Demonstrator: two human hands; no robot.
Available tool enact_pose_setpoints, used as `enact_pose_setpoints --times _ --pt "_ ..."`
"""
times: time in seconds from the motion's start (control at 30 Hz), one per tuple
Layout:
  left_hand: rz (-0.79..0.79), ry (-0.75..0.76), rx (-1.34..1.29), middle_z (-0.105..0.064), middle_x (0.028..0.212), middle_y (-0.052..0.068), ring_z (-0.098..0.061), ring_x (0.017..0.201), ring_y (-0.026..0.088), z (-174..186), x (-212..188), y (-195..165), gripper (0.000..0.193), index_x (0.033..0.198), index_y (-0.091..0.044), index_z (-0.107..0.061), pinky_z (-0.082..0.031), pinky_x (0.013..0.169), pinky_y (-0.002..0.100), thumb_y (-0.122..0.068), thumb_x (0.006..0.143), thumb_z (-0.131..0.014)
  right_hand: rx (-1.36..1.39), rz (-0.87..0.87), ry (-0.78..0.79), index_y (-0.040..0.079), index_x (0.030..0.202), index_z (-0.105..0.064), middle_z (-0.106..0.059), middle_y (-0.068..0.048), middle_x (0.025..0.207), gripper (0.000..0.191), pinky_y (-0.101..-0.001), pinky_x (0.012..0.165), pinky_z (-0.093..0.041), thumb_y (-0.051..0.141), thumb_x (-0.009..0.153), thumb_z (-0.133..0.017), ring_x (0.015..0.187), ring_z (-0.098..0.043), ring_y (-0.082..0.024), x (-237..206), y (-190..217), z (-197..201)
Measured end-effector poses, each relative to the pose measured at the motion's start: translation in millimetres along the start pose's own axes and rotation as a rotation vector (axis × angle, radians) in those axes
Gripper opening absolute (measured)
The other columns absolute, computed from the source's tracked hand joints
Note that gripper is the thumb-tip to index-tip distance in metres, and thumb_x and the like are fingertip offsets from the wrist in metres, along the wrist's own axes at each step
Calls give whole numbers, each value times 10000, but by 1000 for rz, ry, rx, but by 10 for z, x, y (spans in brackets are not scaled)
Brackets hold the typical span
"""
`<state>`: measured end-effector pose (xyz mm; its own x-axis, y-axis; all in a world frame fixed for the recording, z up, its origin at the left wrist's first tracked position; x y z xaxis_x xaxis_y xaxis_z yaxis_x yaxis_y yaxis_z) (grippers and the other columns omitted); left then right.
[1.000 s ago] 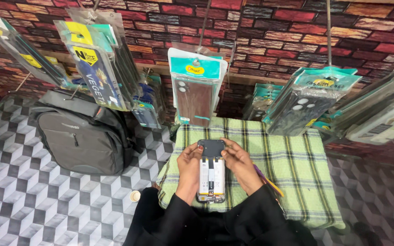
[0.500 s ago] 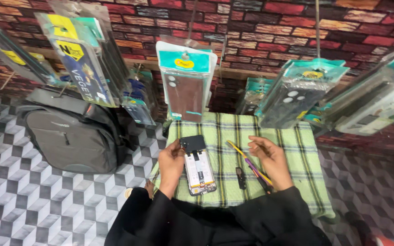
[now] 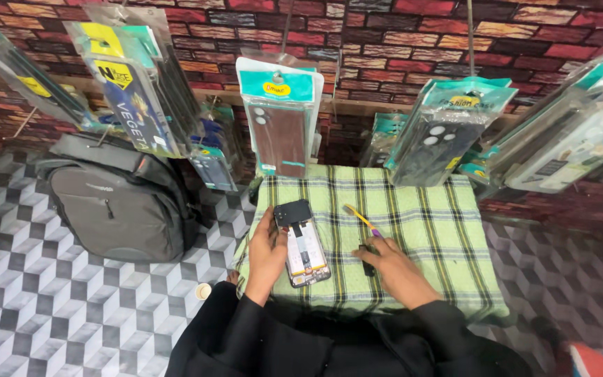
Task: The person cleans a disassembled smartphone battery with a toothbrush, then uses a screwdriver to tighten screws on the battery and the phone chassis. The person handles the battery and phone body directly while seated on the floor.
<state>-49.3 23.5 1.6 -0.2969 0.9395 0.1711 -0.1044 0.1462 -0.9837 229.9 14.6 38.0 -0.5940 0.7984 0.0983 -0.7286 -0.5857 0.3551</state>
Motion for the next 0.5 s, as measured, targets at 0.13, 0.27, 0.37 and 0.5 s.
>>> enact_pose_setpoints --times 0.13,0.27,0.37,0.5 --pt "-19 -6 23 -610 1380 235 -655 1212 246 79 -92 -103 563 1454 51 -471 -553 966 319 33 899 -564 32 -44 12 135 1195 -670 -594 -69 1228 466 -409 985 -523 -84 786 -626 1184 -588 -311 -5 -40 7" --pt "-13 -31 143 -664 1273 197 -699 1039 207 200 -271 -242 486 1355 13 -590 -585 866 314 46 871 -563 179 -22 41 84 1124 -714 -633 -97 1157 293 -409 947 -529 110 833 -731 1098 -632 -313 -20 -36 33" --pt "-8 38 131 -720 1096 165 -712 912 220 214 -474 -331 476 1321 -12 -634 -582 790 327 48 854 -567 161 75 -53 30 1049 -735 -679 -142 1107 383 -452 925 -505 259 763 -845 1033 -639 -355 -44 42 56" --pt "-231 90 411 -692 1031 130 -627 953 305 60 -669 -483 391 1132 -42 -721 -528 752 399 -73 756 -821 135 -70 3 57 1012 -756 -745 -114 1073 267 -411 896 -550 192 785 -796 1001 -675 -339 -75 63 -60"
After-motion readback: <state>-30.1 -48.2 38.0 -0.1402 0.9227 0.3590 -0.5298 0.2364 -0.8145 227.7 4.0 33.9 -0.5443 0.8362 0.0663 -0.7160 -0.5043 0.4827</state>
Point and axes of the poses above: each hand's wrist, its own x-axis towards the middle knuckle, its own z-axis out of the back of the hand, y = z × x, the point moved 3 cm from there along x, towards the middle knuckle
